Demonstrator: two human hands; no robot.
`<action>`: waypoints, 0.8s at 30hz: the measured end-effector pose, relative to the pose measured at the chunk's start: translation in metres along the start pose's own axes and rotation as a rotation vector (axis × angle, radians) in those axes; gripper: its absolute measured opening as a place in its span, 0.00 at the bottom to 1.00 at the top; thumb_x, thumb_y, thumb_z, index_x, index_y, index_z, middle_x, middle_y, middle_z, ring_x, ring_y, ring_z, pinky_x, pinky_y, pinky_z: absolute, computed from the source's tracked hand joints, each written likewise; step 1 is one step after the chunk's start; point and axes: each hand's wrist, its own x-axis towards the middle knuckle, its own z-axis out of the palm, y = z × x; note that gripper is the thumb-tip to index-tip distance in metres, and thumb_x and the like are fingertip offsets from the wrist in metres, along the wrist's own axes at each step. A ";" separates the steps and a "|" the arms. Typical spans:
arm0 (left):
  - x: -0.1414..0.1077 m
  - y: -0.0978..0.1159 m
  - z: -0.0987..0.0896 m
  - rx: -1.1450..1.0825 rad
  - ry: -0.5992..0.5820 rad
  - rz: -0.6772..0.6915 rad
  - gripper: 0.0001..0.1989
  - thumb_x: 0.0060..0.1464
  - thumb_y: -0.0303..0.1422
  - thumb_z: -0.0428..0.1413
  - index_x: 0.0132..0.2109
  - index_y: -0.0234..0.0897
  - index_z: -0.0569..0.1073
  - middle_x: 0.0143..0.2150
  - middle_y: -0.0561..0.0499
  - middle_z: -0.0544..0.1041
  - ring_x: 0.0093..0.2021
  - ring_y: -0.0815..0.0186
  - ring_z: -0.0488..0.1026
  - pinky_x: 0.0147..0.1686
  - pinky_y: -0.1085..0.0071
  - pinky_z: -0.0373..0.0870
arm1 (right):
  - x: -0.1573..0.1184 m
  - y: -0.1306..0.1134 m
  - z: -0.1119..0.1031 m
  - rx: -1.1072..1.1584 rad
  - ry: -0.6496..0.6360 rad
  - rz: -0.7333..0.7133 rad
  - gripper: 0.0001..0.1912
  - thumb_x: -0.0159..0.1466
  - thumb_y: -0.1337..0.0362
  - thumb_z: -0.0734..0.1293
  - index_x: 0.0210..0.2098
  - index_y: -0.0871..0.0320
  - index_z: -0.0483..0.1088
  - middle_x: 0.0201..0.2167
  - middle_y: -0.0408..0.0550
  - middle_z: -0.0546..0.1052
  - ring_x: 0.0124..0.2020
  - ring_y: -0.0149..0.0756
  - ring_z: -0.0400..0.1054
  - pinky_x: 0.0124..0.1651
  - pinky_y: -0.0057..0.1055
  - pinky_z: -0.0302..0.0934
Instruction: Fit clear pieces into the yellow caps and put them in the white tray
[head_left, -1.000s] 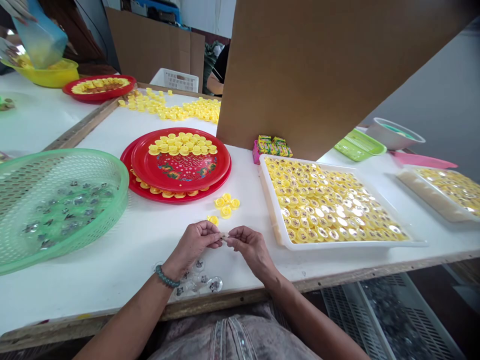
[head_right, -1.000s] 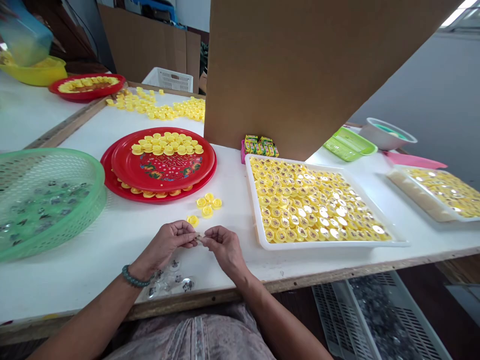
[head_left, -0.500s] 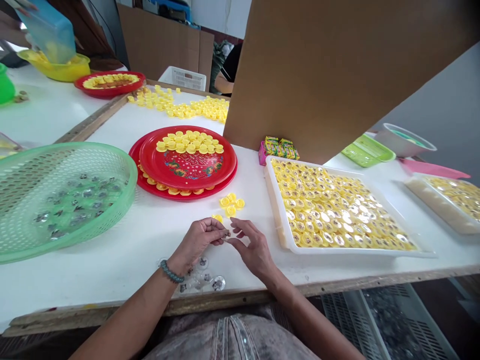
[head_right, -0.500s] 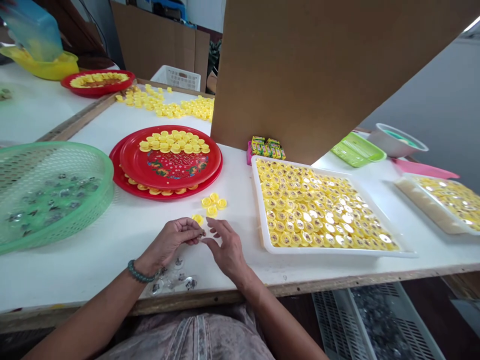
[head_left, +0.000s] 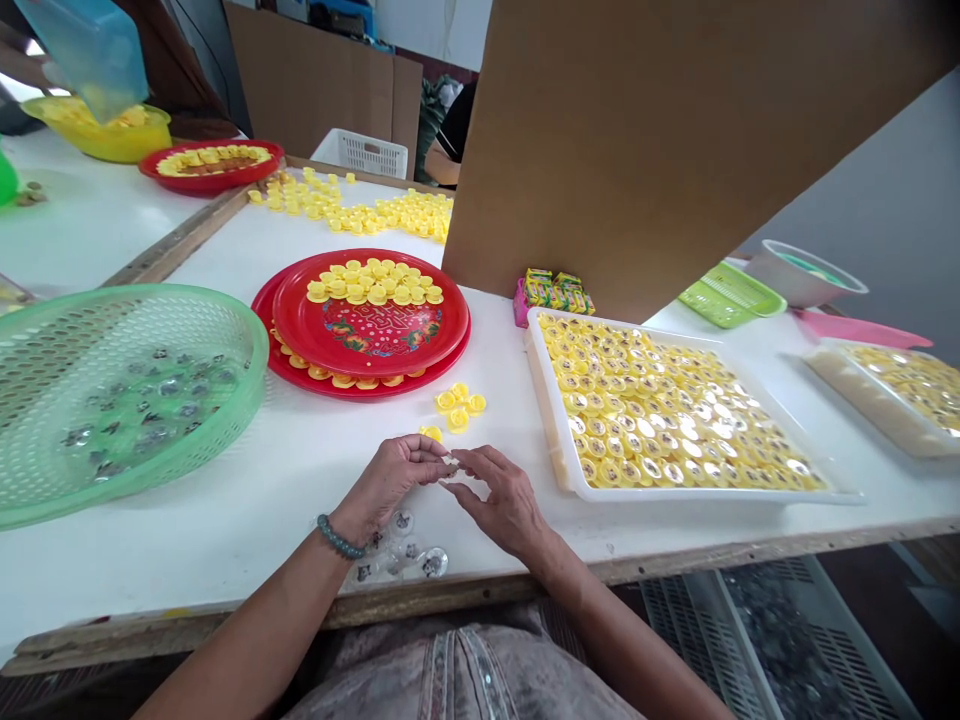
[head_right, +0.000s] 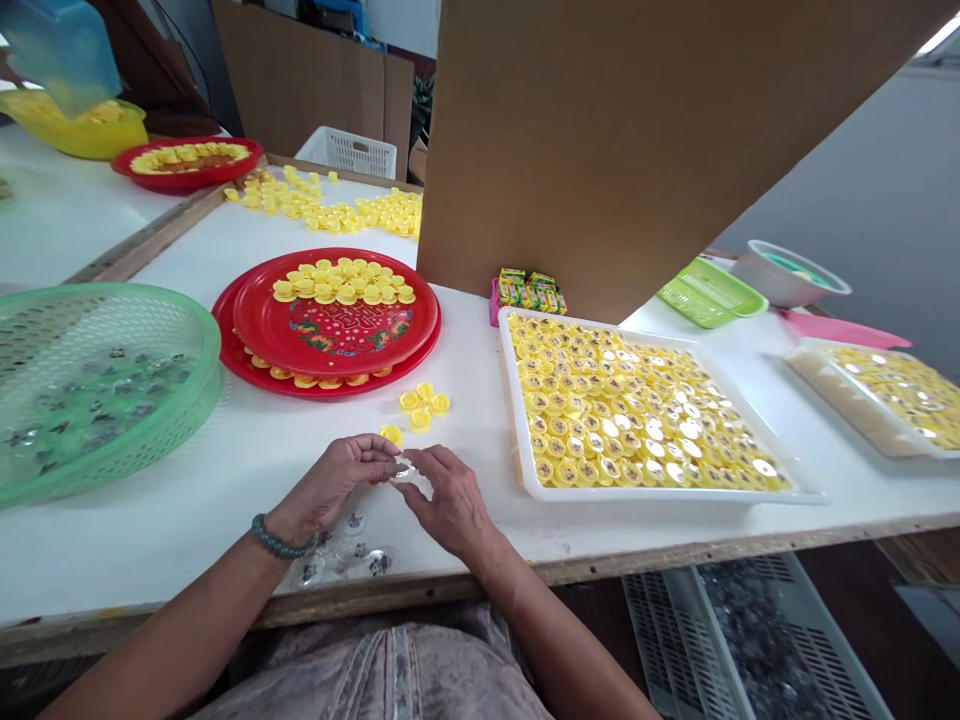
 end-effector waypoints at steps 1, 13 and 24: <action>0.001 0.000 -0.001 -0.003 0.006 0.004 0.15 0.38 0.31 0.64 0.36 0.32 0.72 0.27 0.51 0.76 0.29 0.70 0.71 0.32 0.74 0.63 | 0.000 0.000 -0.001 -0.011 0.013 0.003 0.14 0.60 0.65 0.65 0.46 0.54 0.68 0.34 0.47 0.72 0.35 0.35 0.68 0.38 0.30 0.65; 0.010 0.007 -0.019 0.286 0.126 0.138 0.14 0.43 0.36 0.60 0.38 0.33 0.71 0.30 0.50 0.76 0.29 0.68 0.71 0.31 0.73 0.64 | 0.024 -0.001 0.004 -0.103 0.019 0.053 0.10 0.57 0.62 0.69 0.39 0.57 0.70 0.34 0.46 0.73 0.29 0.30 0.66 0.31 0.25 0.61; 0.034 -0.001 -0.034 0.680 0.284 0.224 0.12 0.48 0.33 0.51 0.38 0.37 0.76 0.34 0.49 0.79 0.32 0.65 0.75 0.33 0.72 0.68 | 0.060 0.004 0.028 -0.408 -0.093 0.086 0.06 0.60 0.62 0.66 0.35 0.57 0.71 0.31 0.46 0.73 0.33 0.34 0.67 0.34 0.26 0.56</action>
